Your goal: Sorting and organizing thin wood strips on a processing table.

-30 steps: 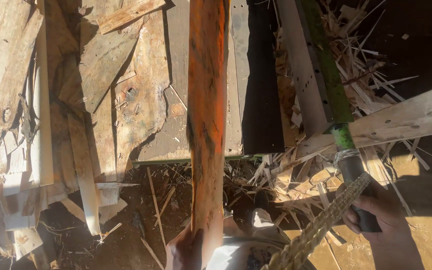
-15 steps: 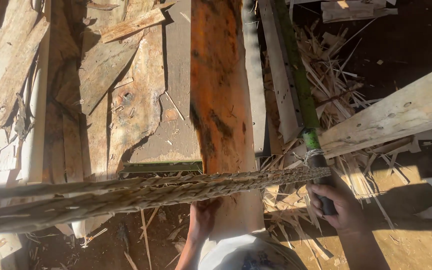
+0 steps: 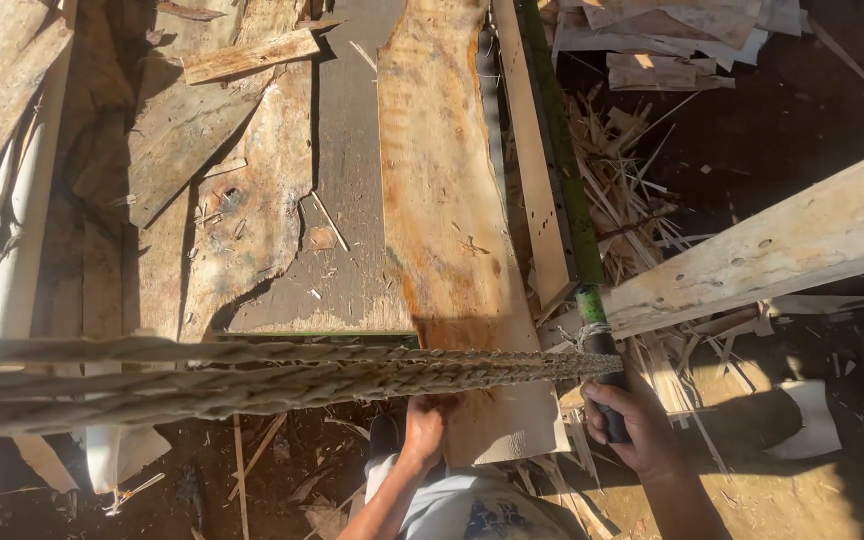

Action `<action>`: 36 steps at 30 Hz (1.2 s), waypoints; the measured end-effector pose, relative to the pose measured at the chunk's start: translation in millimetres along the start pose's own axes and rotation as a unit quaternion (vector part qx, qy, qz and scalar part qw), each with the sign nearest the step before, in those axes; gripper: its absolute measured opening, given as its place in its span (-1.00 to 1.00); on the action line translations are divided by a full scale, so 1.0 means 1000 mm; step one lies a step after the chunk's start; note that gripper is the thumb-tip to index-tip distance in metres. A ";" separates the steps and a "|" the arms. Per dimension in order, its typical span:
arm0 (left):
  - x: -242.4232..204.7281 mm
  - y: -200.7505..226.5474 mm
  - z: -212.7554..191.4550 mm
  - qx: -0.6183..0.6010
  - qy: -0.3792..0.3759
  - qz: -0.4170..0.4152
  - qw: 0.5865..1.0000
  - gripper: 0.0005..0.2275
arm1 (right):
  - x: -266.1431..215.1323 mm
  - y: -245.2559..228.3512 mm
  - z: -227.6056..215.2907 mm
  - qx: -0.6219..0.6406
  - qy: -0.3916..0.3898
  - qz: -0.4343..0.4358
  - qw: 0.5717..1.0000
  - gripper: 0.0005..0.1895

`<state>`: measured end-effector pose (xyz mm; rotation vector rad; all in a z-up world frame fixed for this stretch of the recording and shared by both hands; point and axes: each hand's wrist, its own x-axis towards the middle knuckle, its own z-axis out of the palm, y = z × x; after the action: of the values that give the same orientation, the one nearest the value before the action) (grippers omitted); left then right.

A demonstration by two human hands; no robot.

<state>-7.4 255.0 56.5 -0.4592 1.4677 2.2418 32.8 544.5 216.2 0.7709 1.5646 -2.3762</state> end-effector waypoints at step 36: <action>0.099 -0.014 0.035 -0.016 -0.039 -0.005 0.999 -0.77 | -0.010 -0.017 0.008 -0.023 0.053 -0.022 0.998 -0.39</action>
<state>-86.7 308.4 10.7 -0.3844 1.3904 2.2517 31.0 543.5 237.7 0.8754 1.6884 -2.3567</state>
